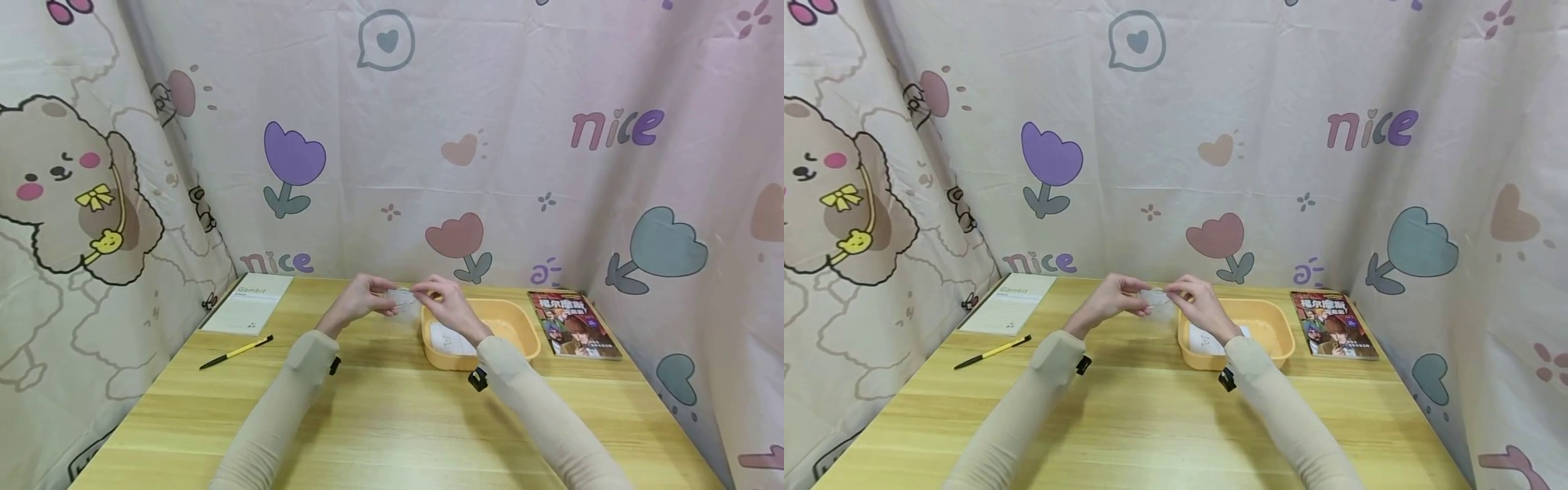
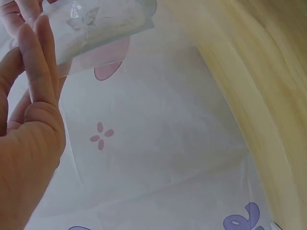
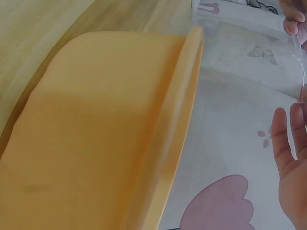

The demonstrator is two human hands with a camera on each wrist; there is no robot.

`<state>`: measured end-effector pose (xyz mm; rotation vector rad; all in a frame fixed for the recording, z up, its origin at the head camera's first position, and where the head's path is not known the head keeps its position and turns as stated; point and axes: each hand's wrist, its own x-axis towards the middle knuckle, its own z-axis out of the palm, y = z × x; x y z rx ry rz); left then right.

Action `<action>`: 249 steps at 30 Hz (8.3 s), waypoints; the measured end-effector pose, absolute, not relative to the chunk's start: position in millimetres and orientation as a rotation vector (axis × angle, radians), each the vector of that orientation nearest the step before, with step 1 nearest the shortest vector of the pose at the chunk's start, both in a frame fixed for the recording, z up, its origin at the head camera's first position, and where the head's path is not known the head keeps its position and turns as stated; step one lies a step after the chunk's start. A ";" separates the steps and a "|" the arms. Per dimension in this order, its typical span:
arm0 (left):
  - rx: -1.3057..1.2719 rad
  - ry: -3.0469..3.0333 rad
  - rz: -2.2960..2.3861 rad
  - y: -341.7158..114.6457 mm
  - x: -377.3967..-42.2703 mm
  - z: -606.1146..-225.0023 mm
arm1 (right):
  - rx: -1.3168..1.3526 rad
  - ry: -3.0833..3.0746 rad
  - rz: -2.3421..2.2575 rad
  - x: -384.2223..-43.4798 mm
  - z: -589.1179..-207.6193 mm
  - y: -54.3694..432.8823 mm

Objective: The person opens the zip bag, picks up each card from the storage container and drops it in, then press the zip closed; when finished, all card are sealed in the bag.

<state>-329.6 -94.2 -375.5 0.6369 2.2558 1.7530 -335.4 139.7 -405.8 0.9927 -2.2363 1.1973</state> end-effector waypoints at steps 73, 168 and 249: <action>0.593 2.226 1.793 -101.1 -340.1 -385.1 | 0.772 -3.026 1.048 -357.3 -461.8 231.2; 0.548 2.208 1.760 -98.5 -338.7 -383.8 | 0.701 -1.929 2.017 -338.0 -392.6 178.6; 0.602 2.258 1.747 -91.8 -336.5 -376.6 | 0.875 -2.265 1.248 -334.4 -407.8 146.1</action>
